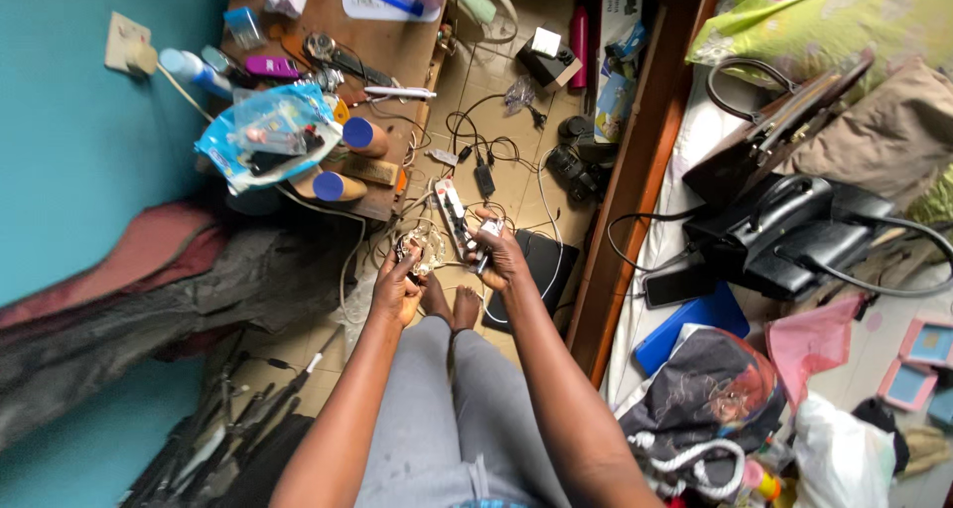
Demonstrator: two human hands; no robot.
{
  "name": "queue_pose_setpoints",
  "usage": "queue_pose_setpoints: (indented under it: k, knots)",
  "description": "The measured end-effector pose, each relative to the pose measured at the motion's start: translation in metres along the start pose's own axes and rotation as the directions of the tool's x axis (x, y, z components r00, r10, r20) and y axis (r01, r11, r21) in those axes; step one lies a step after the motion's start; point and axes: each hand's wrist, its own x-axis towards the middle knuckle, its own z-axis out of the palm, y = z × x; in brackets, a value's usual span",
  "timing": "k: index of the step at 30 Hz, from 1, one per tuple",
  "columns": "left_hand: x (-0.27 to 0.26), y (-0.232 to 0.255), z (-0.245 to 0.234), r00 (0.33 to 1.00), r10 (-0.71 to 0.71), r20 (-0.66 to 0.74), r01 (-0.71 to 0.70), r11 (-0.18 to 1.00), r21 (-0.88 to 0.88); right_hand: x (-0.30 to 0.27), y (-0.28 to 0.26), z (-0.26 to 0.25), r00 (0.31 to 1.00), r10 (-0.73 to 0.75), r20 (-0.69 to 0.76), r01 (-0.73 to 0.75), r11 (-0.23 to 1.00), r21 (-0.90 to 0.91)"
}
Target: The person handles several small boxes, a necklace, and headphones before moving to a desk to organize cables and plug them into a power strip.
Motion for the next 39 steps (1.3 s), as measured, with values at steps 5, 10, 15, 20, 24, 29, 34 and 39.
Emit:
queue_pose_setpoints:
  k: [5,10,15,20,24,29,34,39]
  knots:
    - [0.054,-0.032,-0.012,0.998,0.031,-0.062,-0.035,0.997,-0.071,0.047,0.023,-0.055,0.987,0.091,-0.134,-0.063,0.979,0.196]
    - [0.142,-0.065,-0.015,0.998,0.069,0.008,-0.068,0.993,-0.1,0.161,0.079,-0.145,0.985,0.015,-0.171,0.005,0.993,0.117]
    - [0.244,-0.109,-0.04,0.99,0.081,0.113,-0.062,0.985,-0.162,0.286,0.14,-0.21,0.992,0.006,-0.129,0.019,0.98,0.196]
    - [0.346,-0.132,-0.072,0.974,0.14,0.179,-0.111,0.98,-0.165,0.397,0.159,-0.226,0.997,0.065,0.05,-0.074,0.974,0.216]
    - [0.397,-0.136,-0.094,0.97,0.151,0.192,-0.131,0.985,-0.113,0.483,0.163,-0.227,0.995,-0.057,0.078,0.045,0.988,0.145]
    - [0.45,-0.134,-0.09,0.965,0.25,0.081,-0.254,0.967,0.035,0.566,0.169,-0.228,0.993,-0.086,0.082,0.084,0.996,0.032]
    - [0.443,-0.123,-0.104,0.932,0.325,0.161,-0.359,0.892,0.274,0.634,0.185,-0.211,0.987,-0.122,0.102,0.145,0.953,-0.264]
    - [0.424,-0.122,-0.117,0.938,0.323,0.128,-0.348,0.869,0.352,0.655,0.194,-0.197,0.923,-0.384,-0.03,0.266,0.691,-0.672]
